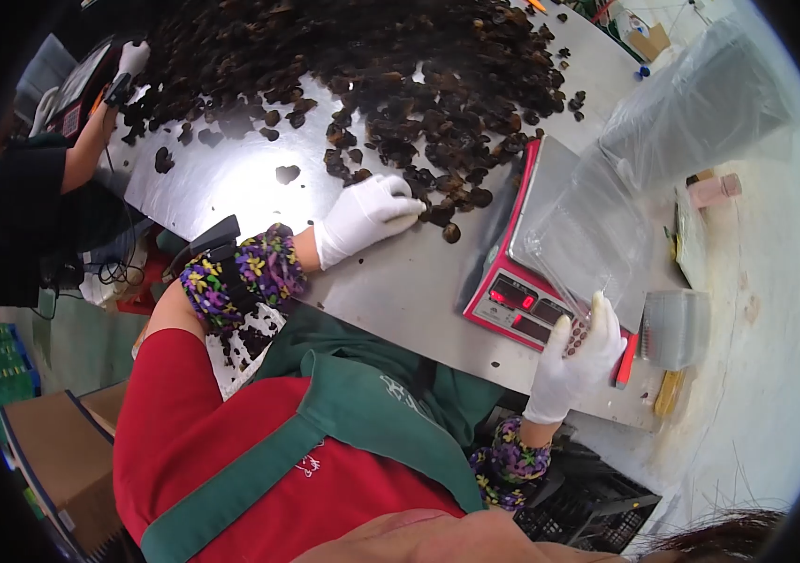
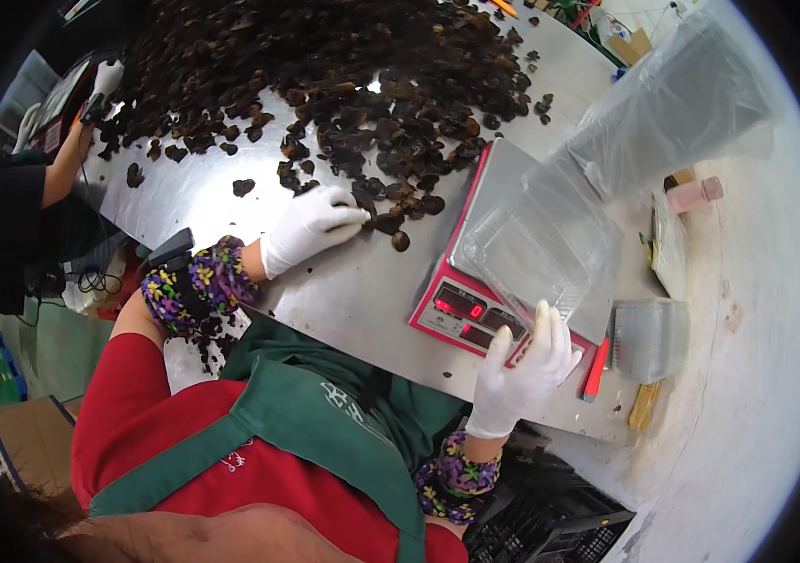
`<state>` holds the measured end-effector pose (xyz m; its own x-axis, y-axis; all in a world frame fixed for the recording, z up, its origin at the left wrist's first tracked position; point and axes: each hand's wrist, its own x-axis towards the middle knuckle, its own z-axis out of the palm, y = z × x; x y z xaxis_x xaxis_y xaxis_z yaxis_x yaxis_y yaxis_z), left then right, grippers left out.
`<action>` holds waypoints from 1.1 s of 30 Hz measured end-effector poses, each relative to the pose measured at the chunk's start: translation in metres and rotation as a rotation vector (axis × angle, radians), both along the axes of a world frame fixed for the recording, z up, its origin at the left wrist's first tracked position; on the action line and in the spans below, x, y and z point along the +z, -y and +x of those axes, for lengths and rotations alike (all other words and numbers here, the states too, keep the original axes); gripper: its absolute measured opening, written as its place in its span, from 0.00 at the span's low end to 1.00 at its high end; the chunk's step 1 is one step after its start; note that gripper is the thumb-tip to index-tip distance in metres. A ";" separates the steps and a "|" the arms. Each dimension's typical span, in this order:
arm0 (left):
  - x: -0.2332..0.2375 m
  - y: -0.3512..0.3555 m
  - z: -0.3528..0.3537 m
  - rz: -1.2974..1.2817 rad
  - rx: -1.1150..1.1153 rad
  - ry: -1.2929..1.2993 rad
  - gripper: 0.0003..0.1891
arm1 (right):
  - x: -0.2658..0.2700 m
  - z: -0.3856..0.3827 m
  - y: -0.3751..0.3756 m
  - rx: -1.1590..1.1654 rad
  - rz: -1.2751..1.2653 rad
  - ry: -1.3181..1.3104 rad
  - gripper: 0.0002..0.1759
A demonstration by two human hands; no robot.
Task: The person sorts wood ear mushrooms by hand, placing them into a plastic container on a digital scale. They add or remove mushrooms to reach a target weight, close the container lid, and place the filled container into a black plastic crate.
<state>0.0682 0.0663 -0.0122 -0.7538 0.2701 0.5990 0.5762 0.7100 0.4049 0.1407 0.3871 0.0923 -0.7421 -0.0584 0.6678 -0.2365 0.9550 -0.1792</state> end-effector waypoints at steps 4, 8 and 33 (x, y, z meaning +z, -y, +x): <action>0.057 -0.014 -0.016 0.219 -0.038 -0.091 0.11 | -0.030 -0.011 -0.021 0.135 -0.015 0.095 0.17; 0.132 -0.071 -0.020 0.174 -0.206 -0.193 0.10 | -0.031 -0.012 -0.010 0.204 0.017 0.067 0.17; -0.012 0.052 -0.042 -0.157 0.417 0.218 0.09 | -0.034 0.035 0.005 0.279 -0.288 -0.063 0.16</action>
<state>0.0260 0.0146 -0.0241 -0.9199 -0.0067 0.3920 0.1443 0.9239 0.3544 0.1761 0.3821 0.0588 -0.6812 -0.0554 0.7300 -0.4983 0.7656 -0.4069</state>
